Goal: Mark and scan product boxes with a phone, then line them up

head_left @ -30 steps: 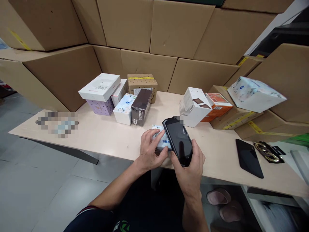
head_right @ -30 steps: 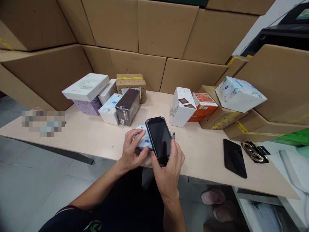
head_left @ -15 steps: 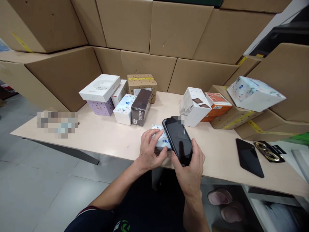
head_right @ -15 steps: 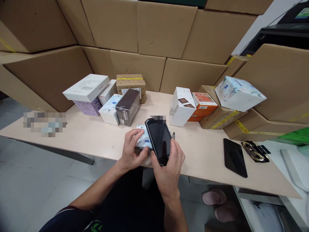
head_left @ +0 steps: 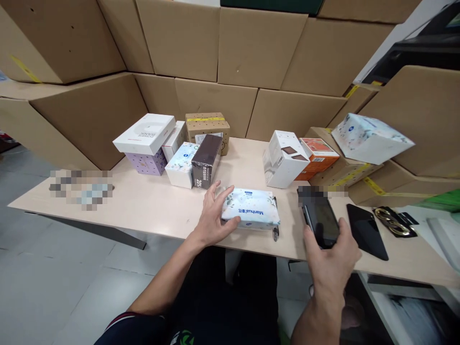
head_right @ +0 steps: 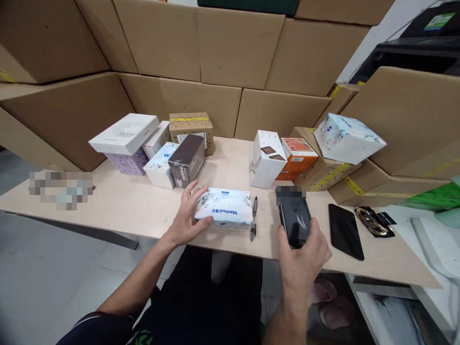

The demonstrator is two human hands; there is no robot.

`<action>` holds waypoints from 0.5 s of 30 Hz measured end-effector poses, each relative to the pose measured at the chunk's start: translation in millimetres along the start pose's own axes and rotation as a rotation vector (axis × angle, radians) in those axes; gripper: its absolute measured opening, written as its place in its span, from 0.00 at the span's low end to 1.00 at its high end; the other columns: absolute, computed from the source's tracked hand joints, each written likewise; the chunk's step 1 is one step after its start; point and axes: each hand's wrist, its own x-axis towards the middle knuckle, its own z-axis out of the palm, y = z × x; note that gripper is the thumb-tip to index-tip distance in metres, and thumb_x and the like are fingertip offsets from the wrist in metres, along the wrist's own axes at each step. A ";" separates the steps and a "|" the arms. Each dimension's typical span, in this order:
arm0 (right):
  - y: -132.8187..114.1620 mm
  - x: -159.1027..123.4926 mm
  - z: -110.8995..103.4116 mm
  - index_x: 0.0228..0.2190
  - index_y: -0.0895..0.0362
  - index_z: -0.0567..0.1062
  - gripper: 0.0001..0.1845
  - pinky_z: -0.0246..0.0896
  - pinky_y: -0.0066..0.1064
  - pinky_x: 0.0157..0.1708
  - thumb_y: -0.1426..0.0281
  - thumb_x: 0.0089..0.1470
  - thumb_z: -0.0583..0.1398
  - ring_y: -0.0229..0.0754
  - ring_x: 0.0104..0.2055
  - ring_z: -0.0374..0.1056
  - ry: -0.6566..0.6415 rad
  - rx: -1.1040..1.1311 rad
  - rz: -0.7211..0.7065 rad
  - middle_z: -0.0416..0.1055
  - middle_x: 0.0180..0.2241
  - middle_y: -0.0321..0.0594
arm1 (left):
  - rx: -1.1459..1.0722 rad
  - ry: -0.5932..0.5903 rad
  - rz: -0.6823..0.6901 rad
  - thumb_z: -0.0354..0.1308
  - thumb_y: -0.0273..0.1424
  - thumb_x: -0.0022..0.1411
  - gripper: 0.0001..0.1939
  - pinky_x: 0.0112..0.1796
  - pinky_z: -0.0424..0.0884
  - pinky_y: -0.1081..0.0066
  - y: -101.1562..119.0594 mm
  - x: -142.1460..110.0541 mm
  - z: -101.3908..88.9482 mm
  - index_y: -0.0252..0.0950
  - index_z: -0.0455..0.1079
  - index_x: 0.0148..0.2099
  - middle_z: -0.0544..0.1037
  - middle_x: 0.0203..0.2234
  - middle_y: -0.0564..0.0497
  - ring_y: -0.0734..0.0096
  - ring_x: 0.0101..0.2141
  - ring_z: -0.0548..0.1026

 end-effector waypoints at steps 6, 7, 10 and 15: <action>40.2 2.2 4.9 0.58 0.72 0.67 0.47 0.58 0.56 0.49 0.47 0.50 0.57 0.65 0.47 0.67 -0.068 -0.154 0.038 0.72 0.45 0.65 | -0.066 -0.393 -0.152 0.65 0.40 0.57 0.49 0.65 0.49 0.42 -6.6 11.1 -25.2 0.49 0.40 0.72 0.45 0.70 0.43 0.45 0.70 0.41; 42.6 1.9 6.2 0.58 0.72 0.67 0.47 0.57 0.55 0.49 0.47 0.50 0.56 0.65 0.47 0.67 -0.069 -0.164 0.040 0.71 0.45 0.65 | -0.064 -0.415 -0.144 0.66 0.38 0.57 0.49 0.65 0.50 0.43 -6.6 11.4 -26.8 0.49 0.41 0.72 0.48 0.69 0.43 0.46 0.69 0.43; 45.0 0.9 9.2 0.57 0.72 0.68 0.46 0.57 0.55 0.50 0.47 0.51 0.55 0.65 0.47 0.66 -0.064 -0.183 0.050 0.70 0.45 0.67 | -0.057 -0.389 -0.116 0.66 0.33 0.55 0.46 0.63 0.58 0.46 -2.2 9.6 -28.7 0.49 0.47 0.70 0.54 0.66 0.43 0.48 0.67 0.52; 41.1 -1.0 9.1 0.59 0.68 0.67 0.44 0.57 0.57 0.50 0.48 0.52 0.56 0.67 0.50 0.64 -0.106 -0.200 0.076 0.68 0.49 0.66 | 0.073 -0.237 0.053 0.66 0.31 0.55 0.44 0.58 0.67 0.51 15.2 10.7 -28.7 0.47 0.51 0.69 0.57 0.62 0.42 0.51 0.64 0.59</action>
